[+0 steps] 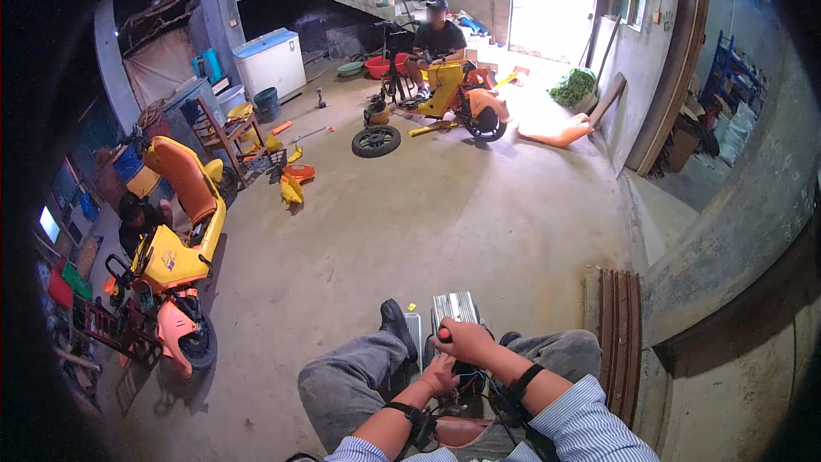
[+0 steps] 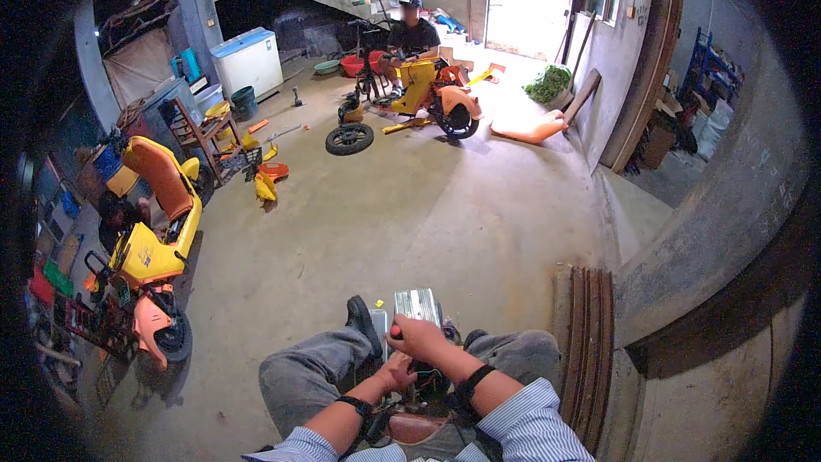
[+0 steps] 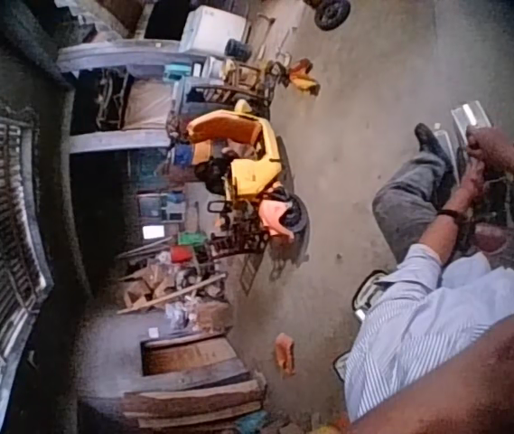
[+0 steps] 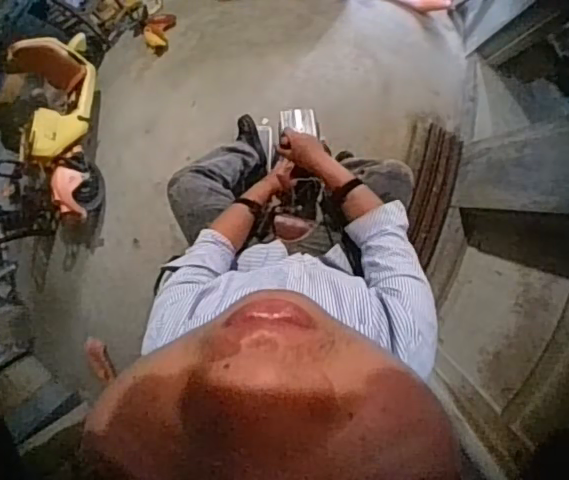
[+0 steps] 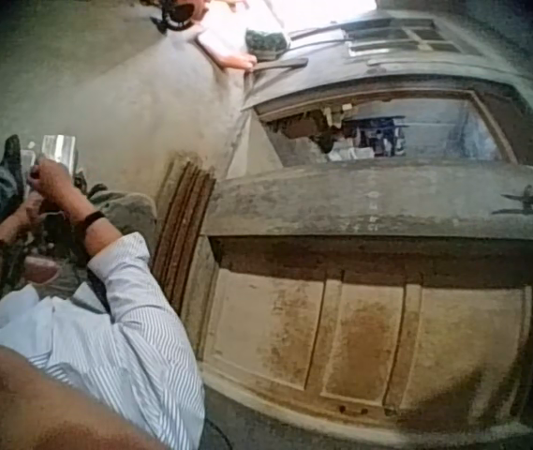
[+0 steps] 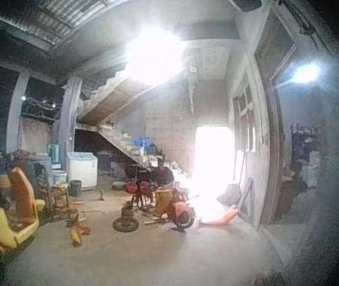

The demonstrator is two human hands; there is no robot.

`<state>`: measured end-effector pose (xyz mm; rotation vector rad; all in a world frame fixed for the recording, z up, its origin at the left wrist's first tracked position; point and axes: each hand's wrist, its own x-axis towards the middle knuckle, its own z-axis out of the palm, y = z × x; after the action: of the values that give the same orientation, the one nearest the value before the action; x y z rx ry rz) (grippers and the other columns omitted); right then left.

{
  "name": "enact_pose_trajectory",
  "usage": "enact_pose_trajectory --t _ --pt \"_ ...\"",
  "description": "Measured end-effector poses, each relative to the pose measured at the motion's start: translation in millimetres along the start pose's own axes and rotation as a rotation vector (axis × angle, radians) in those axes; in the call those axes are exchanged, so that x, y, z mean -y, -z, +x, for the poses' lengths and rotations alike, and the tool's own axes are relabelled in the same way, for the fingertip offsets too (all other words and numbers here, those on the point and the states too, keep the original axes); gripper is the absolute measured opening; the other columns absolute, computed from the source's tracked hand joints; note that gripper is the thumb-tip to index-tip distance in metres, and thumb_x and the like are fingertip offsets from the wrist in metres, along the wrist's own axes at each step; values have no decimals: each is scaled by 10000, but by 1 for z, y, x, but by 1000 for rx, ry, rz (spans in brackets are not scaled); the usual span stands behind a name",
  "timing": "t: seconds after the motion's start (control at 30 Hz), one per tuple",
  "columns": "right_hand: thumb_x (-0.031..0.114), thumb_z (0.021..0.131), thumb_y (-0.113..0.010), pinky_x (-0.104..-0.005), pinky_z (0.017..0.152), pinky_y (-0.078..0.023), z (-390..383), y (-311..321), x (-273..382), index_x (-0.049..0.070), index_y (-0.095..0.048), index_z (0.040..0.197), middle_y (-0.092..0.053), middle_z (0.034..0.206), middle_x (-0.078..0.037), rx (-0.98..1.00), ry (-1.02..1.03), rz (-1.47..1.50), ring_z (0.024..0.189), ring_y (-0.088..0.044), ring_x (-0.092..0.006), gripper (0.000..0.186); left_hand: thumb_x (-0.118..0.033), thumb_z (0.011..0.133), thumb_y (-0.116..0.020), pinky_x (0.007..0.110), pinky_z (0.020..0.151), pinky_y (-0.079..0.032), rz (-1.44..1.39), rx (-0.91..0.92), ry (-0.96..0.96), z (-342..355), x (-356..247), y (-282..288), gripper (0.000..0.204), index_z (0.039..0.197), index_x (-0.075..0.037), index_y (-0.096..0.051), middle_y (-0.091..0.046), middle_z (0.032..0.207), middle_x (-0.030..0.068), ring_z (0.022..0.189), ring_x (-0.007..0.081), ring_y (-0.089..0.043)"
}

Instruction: Repairing a small silver electronic box using a screwdriver while sitting in a motorcycle repair shop.

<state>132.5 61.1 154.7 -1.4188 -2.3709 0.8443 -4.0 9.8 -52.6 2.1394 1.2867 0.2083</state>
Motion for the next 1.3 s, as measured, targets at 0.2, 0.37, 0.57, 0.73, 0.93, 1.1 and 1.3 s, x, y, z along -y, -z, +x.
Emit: enact_pose_trajectory --t 0.2,0.37,0.57,0.73,0.93,1.1,1.3 --pt "442 805 -674 -406 710 -512 18 3 -47 44 -605 920 -662 838 -196 -156 -265 214 822 -668 -327 420 -230 779 -672 463 1062 -371 -44 -54 121 -11 -33 21 812 1460 -47 -270 -209 1536 210 1272 437 -396" --pt "370 820 -679 -398 672 -508 13 11 -54 36 -622 915 -655 778 -180 -292 -239 267 734 -665 -310 352 -235 785 -667 468 1061 -376 -50 -37 127 -11 -29 22 807 1460 -46 -267 -184 1544 211 1269 444 -406" --pt "402 832 -657 -474 680 -497 7 12 -37 83 -581 901 -641 785 -201 -371 -116 203 782 -625 -419 334 -236 789 -658 470 1056 -381 -47 -28 140 -11 -32 25 795 1456 -46 -270 -188 1543 210 1274 434 -406" --pt "396 832 -653 -487 665 -496 6 7 -37 89 -572 889 -643 778 -193 -363 -50 146 772 -630 -415 323 -231 789 -659 462 1057 -380 -58 -28 149 -11 -32 27 799 1462 -57 -265 -188 1545 203 1281 419 -403" --pt "402 838 -653 -487 667 -498 8 1 -38 91 -576 896 -647 786 -182 -326 -56 104 769 -629 -412 326 -228 791 -656 474 1052 -380 -60 -33 158 -11 -33 27 781 1463 -87 -285 -189 1551 179 1281 413 -403" --pt "440 833 -668 -465 676 -498 13 1 -45 98 -575 907 -638 798 -171 -305 -75 104 779 -624 -396 362 -208 791 -646 497 1050 -378 -62 -38 162 -10 -35 30 762 1461 -102 -299 -190 1556 156 1292 408 -385" --pt "437 833 -657 -462 681 -485 8 10 -40 73 -565 927 -633 815 -189 -289 -153 154 800 -613 -407 388 -183 774 -645 462 1056 -383 -46 -48 157 -16 -40 33 784 1458 -49 -286 -200 1543 199 1255 420 -419"
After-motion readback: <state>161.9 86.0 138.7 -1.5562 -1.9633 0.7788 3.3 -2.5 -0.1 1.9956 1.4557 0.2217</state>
